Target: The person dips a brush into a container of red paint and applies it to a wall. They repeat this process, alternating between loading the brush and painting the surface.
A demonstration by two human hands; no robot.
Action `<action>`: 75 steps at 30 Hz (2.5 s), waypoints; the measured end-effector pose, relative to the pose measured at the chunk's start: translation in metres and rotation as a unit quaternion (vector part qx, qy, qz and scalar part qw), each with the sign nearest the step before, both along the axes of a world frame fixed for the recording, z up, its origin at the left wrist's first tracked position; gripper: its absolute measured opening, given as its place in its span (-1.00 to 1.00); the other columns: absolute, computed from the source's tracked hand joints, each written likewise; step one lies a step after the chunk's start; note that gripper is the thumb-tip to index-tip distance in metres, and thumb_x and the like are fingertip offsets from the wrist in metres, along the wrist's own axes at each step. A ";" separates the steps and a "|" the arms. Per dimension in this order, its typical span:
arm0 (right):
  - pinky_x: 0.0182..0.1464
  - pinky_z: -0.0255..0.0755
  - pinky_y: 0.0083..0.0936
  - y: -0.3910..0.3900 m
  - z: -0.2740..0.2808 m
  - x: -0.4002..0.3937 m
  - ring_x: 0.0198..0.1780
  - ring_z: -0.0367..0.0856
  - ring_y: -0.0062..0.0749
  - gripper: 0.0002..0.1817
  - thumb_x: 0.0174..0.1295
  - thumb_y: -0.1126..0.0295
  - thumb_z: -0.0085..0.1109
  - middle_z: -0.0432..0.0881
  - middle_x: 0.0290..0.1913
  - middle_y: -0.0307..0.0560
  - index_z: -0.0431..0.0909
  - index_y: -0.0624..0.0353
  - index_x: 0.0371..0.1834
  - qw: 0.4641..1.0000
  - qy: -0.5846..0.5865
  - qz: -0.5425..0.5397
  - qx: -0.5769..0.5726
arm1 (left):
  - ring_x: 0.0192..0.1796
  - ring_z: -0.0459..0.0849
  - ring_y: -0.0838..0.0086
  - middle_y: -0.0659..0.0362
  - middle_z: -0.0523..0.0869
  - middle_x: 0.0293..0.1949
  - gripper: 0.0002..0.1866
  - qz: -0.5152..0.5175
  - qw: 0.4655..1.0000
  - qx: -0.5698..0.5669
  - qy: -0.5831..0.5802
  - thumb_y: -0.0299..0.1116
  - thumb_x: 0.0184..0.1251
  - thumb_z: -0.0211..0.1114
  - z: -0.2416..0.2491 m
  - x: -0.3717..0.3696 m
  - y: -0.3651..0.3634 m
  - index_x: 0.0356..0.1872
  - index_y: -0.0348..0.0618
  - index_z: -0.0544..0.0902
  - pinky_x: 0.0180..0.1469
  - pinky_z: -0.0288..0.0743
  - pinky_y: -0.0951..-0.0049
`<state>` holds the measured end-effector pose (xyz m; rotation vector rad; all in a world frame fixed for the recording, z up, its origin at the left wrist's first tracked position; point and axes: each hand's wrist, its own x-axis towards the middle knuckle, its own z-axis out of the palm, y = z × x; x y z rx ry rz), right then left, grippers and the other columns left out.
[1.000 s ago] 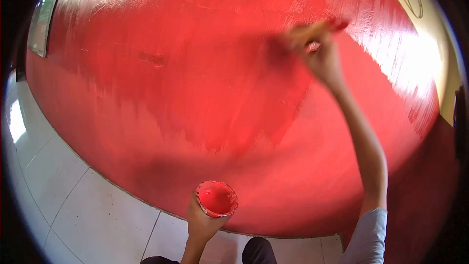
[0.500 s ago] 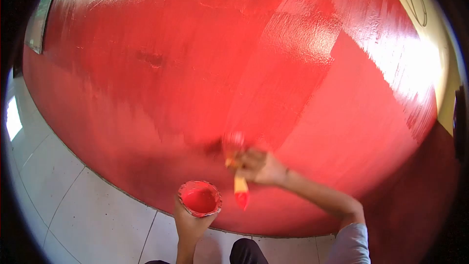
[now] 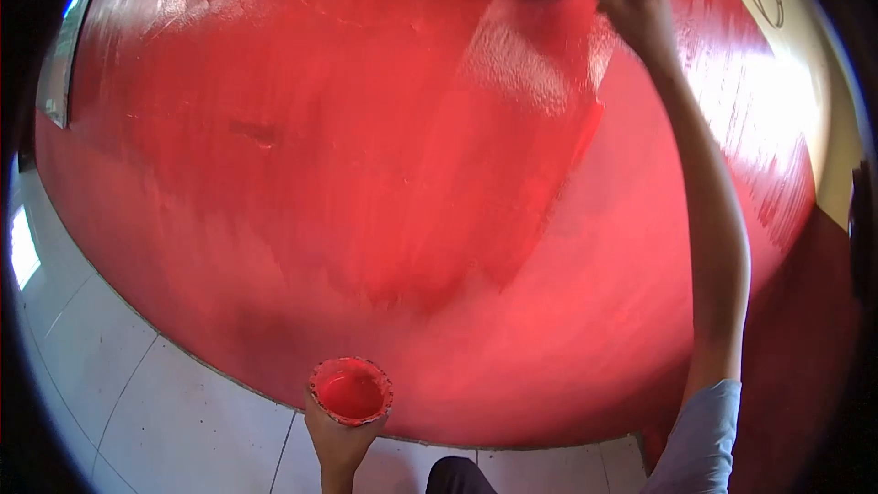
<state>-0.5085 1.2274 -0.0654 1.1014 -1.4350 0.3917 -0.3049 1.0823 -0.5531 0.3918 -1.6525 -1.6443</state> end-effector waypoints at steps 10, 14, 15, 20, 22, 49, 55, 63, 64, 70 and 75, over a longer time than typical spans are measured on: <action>-0.15 0.59 -0.43 0.040 -0.365 0.017 -0.10 0.63 -0.44 -0.50 -0.04 0.38 0.25 0.61 -0.03 -0.25 0.51 -0.13 0.08 0.921 0.062 0.002 0.386 | -0.02 0.63 0.24 0.06 0.62 -0.06 -0.14 0.018 0.999 -0.034 0.018 -0.44 -0.45 0.66 0.009 0.009 0.004 0.05 -0.18 0.38 0.01 0.53 0.28; -0.13 0.59 -0.40 0.055 -0.420 0.033 -0.14 0.62 -0.35 -0.38 -0.08 0.35 0.30 0.59 -0.11 -0.24 0.47 -0.09 0.18 0.891 -0.089 -0.020 0.444 | -0.05 0.65 0.23 0.05 0.64 -0.08 -0.15 0.040 0.997 -0.048 0.035 -0.42 -0.45 0.67 0.015 0.013 0.005 0.03 -0.18 0.38 -0.01 0.54 0.28; -0.12 0.59 -0.38 0.058 -0.412 0.027 -0.15 0.61 -0.33 -0.36 -0.08 0.34 0.30 0.59 -0.12 -0.23 0.45 -0.07 0.21 0.892 -0.123 -0.006 0.436 | -0.03 0.64 0.25 0.05 0.63 -0.07 -0.15 0.028 0.998 -0.040 0.033 -0.45 -0.44 0.65 0.017 0.014 0.004 0.04 -0.18 0.38 0.02 0.53 0.29; -0.16 0.53 -0.48 0.039 -0.178 0.026 -0.18 0.69 -0.32 -0.81 0.16 0.61 0.07 0.71 -0.14 -0.12 0.64 0.14 -0.26 0.972 -0.166 0.029 0.161 | -0.01 0.63 0.27 0.07 0.62 -0.06 -0.16 -0.010 0.999 -0.012 0.036 -0.50 -0.42 0.62 0.014 0.014 0.003 0.07 -0.19 0.39 0.05 0.52 0.29; -0.20 0.53 -0.54 0.044 -0.089 0.013 -0.20 0.69 -0.49 -0.86 0.17 0.53 0.15 0.73 -0.20 -0.17 0.63 0.15 -0.23 0.992 -0.017 0.040 0.120 | 0.00 0.62 0.27 0.07 0.62 -0.04 -0.16 -0.013 0.999 -0.018 0.034 -0.51 -0.42 0.61 0.007 0.010 0.003 0.07 -0.18 0.39 0.04 0.53 0.28; -0.28 0.48 -0.57 0.072 -0.107 0.011 -0.19 0.63 -0.52 -0.80 0.16 0.53 0.19 0.69 -0.11 -0.18 0.68 0.07 -0.16 0.985 -0.014 0.036 0.170 | 0.01 0.62 0.25 0.05 0.59 -0.02 -0.14 -0.060 0.997 -0.050 0.007 -0.44 -0.44 0.65 -0.004 0.010 0.008 0.06 -0.19 0.38 0.04 0.53 0.28; -0.33 0.47 -0.61 0.074 -0.005 0.033 -0.23 0.63 -0.56 -0.76 0.22 0.45 0.21 0.67 -0.03 -0.21 0.64 0.10 -0.04 0.994 0.108 -0.028 0.018 | 0.01 0.62 0.22 0.04 0.59 -0.01 -0.14 -0.066 0.997 -0.032 0.006 -0.42 -0.43 0.64 -0.005 0.009 0.011 0.08 -0.17 0.38 0.03 0.54 0.27; -0.17 0.54 -0.37 0.096 -0.240 0.043 -0.18 0.63 -0.26 -0.71 0.01 0.47 0.21 0.63 -0.26 -0.18 0.62 0.00 -0.13 0.954 -0.152 -0.006 0.258 | 0.01 0.61 0.23 0.05 0.58 -0.01 -0.12 -0.055 0.997 -0.060 0.015 -0.41 -0.44 0.66 -0.008 0.009 0.009 0.08 -0.18 0.38 0.02 0.54 0.27; -0.14 0.55 -0.37 0.095 -0.250 0.060 -0.18 0.64 -0.27 -0.69 0.03 0.50 0.22 0.65 -0.24 -0.18 0.63 0.00 -0.11 0.939 -0.125 -0.024 0.319 | 0.02 0.61 0.23 0.05 0.58 -0.01 -0.12 -0.058 0.997 -0.054 0.012 -0.41 -0.44 0.66 -0.010 0.009 0.009 0.08 -0.18 0.38 0.02 0.54 0.27; -0.14 0.52 -0.43 0.092 -0.088 -0.005 -0.16 0.68 -0.33 -0.84 0.08 0.55 0.19 0.70 -0.10 -0.11 0.61 0.16 -0.25 0.978 -0.098 0.067 0.173 | 0.04 0.60 0.20 0.06 0.58 0.00 -0.10 -0.058 0.996 -0.053 0.033 -0.39 -0.44 0.66 -0.016 0.004 0.009 0.10 -0.17 0.37 0.04 0.54 0.26; -0.23 0.53 -0.44 0.073 0.002 0.012 -0.27 0.67 -0.21 -0.81 0.22 0.35 0.18 0.67 -0.23 0.01 0.60 0.19 -0.17 0.993 0.090 -0.072 -0.025 | 0.06 0.58 0.20 0.05 0.55 0.04 -0.06 -0.066 0.997 -0.048 -0.004 -0.38 -0.45 0.66 -0.019 0.004 0.012 0.13 -0.17 0.34 0.04 0.53 0.25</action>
